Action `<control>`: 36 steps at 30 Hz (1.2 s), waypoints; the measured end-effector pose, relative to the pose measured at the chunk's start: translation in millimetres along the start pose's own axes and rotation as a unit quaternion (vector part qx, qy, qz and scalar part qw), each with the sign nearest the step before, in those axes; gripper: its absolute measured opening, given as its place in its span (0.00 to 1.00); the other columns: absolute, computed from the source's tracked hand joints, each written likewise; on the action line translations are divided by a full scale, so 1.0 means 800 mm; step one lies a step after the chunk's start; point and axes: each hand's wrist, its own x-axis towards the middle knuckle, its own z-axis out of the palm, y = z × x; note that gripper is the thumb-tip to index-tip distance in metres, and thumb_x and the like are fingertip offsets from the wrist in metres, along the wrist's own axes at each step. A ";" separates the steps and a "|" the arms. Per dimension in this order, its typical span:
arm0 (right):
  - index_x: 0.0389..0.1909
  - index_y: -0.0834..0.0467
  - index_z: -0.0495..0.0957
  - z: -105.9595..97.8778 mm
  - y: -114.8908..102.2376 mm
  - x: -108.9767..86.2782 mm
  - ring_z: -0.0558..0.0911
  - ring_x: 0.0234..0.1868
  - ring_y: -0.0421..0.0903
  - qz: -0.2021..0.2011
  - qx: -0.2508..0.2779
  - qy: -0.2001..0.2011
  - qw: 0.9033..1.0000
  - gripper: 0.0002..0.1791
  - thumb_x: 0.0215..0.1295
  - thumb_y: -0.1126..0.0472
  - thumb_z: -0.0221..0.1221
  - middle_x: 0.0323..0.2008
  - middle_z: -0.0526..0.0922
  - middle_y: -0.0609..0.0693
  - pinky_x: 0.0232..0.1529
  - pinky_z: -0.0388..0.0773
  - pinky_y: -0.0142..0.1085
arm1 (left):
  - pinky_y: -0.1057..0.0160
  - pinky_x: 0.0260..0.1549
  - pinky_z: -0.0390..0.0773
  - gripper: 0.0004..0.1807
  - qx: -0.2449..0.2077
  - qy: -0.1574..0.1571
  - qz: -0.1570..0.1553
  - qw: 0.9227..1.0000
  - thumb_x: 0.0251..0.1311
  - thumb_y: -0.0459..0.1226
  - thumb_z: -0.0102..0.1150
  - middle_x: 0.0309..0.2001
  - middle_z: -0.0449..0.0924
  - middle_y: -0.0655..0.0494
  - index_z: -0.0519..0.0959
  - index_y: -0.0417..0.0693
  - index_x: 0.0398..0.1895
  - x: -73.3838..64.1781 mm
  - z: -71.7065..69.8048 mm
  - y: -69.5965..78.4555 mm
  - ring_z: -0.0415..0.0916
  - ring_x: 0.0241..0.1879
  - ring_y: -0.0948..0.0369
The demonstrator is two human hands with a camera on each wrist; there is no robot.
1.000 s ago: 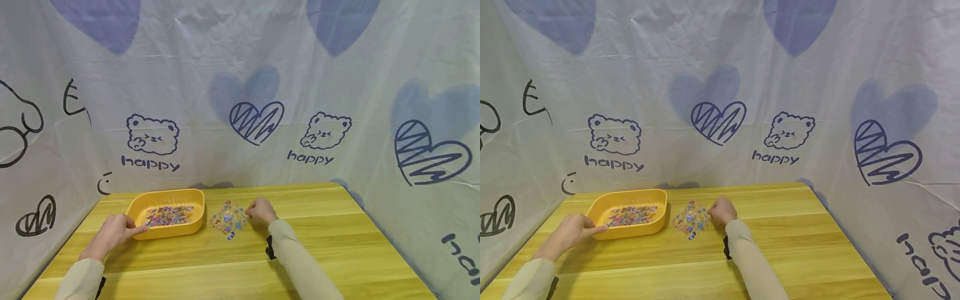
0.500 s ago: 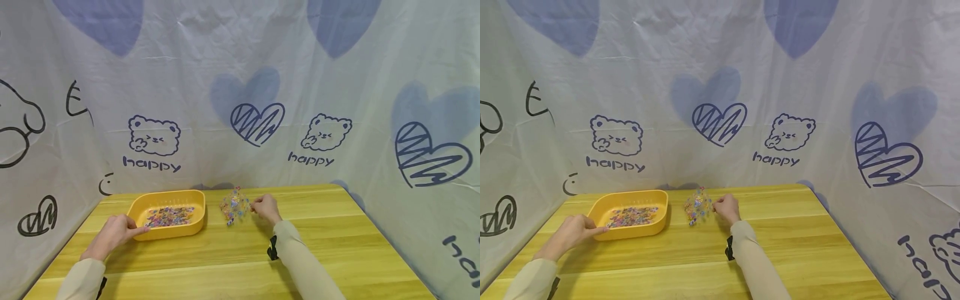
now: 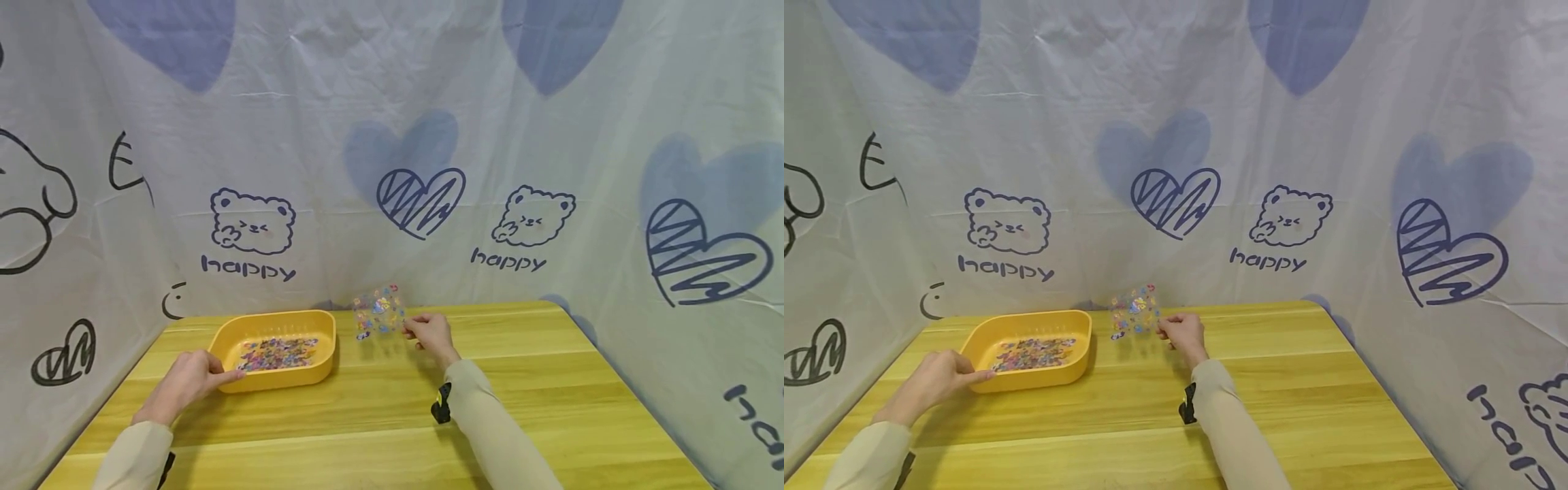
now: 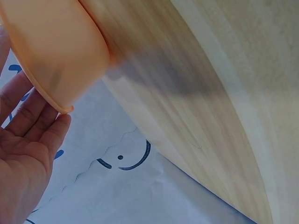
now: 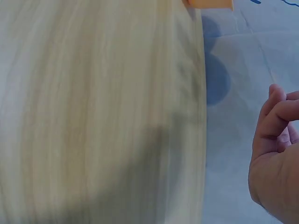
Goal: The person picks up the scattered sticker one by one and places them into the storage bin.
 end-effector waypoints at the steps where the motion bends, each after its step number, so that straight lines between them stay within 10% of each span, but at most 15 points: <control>1: 0.43 0.64 0.83 0.002 -0.001 0.000 0.87 0.36 0.51 0.000 0.006 -0.002 1.000 0.11 0.66 0.61 0.61 0.33 0.88 0.54 0.21 0.74 0.30 | 0.65 0.23 0.64 0.28 0.001 0.001 0.001 1.000 0.53 0.62 0.65 0.21 0.78 0.58 0.85 0.45 0.22 0.000 0.000 0.000 0.66 0.23 0.61; 18: 0.42 0.64 0.83 0.058 -0.026 -0.017 0.86 0.31 0.42 -0.002 0.049 -0.042 0.998 0.10 0.65 0.62 0.62 0.35 0.88 0.56 0.19 0.74 0.28 | 0.65 0.23 0.63 0.26 0.004 0.000 0.006 1.000 0.54 0.61 0.65 0.19 0.75 0.59 0.84 0.47 0.20 0.002 -0.001 0.002 0.65 0.23 0.62; 36: 0.29 0.53 0.87 0.158 -0.041 -0.053 0.80 0.32 0.40 -0.007 -0.072 -0.018 0.997 0.05 0.61 0.57 0.67 0.29 0.86 0.44 0.37 0.76 0.35 | 0.66 0.22 0.64 0.26 -0.003 0.007 0.006 1.000 0.53 0.61 0.66 0.20 0.79 0.56 0.85 0.47 0.19 0.000 0.001 -0.001 0.66 0.21 0.62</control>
